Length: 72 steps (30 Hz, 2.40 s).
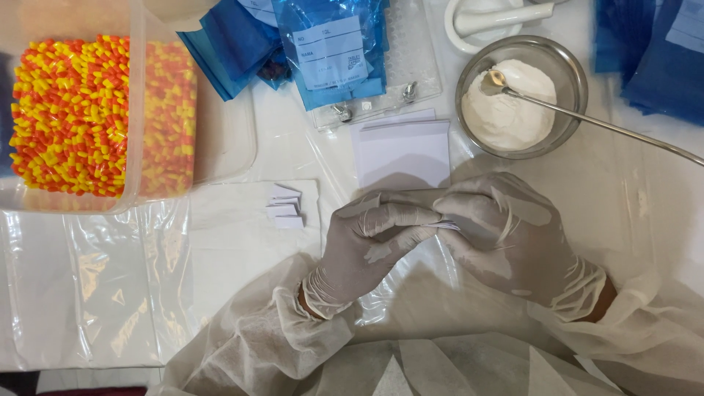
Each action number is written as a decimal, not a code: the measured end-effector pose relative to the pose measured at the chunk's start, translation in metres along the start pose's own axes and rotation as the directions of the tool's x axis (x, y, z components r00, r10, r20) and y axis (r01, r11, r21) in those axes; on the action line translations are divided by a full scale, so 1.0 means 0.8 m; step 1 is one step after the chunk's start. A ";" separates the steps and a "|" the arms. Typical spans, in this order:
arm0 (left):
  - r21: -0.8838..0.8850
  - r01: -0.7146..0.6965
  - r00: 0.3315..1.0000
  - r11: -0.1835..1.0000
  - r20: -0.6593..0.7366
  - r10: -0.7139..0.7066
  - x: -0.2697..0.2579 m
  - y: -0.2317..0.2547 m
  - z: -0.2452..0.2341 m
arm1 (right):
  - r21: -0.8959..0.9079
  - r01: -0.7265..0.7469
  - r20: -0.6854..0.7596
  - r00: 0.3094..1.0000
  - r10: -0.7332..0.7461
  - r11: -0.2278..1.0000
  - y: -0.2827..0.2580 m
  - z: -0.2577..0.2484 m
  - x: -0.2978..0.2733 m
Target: Folding small paper packets and filling them with medicinal powder using a spatula in a pharmacy setting.
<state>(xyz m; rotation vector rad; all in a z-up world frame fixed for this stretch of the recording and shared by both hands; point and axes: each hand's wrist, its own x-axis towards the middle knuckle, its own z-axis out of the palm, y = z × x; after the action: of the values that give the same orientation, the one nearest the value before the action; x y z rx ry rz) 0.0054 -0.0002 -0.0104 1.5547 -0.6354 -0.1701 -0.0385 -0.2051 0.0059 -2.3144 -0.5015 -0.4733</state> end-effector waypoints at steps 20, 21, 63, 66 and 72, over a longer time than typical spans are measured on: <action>-0.119 0.213 0.977 0.970 0.049 -0.209 0.005 0.017 -0.005 | 0.298 -0.141 0.148 0.984 0.100 0.944 0.009 -0.002 0.000; -0.129 0.208 0.978 0.970 0.044 -0.204 0.006 0.019 -0.005 | 0.254 -0.141 0.162 0.982 0.102 0.957 0.013 0.000 -0.005; 0.132 -0.071 0.994 0.989 0.093 0.059 0.009 0.017 -0.010 | 0.337 -0.231 0.255 0.956 0.148 0.913 0.007 -0.004 -0.003; 0.161 -0.159 0.984 0.974 0.111 0.142 0.008 0.011 -0.010 | 0.276 -0.279 0.271 0.941 0.204 0.920 0.004 0.000 -0.002; 0.212 -0.175 0.981 0.962 0.123 0.151 0.000 -0.005 -0.008 | 0.314 -0.214 0.221 0.964 0.148 0.925 0.005 -0.001 -0.006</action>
<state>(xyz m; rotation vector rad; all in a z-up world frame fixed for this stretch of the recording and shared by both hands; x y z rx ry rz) 0.0093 0.0054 -0.0136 1.7063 -0.8875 -0.0577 -0.0410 -0.2098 0.0018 -2.0578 -0.4172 -0.0626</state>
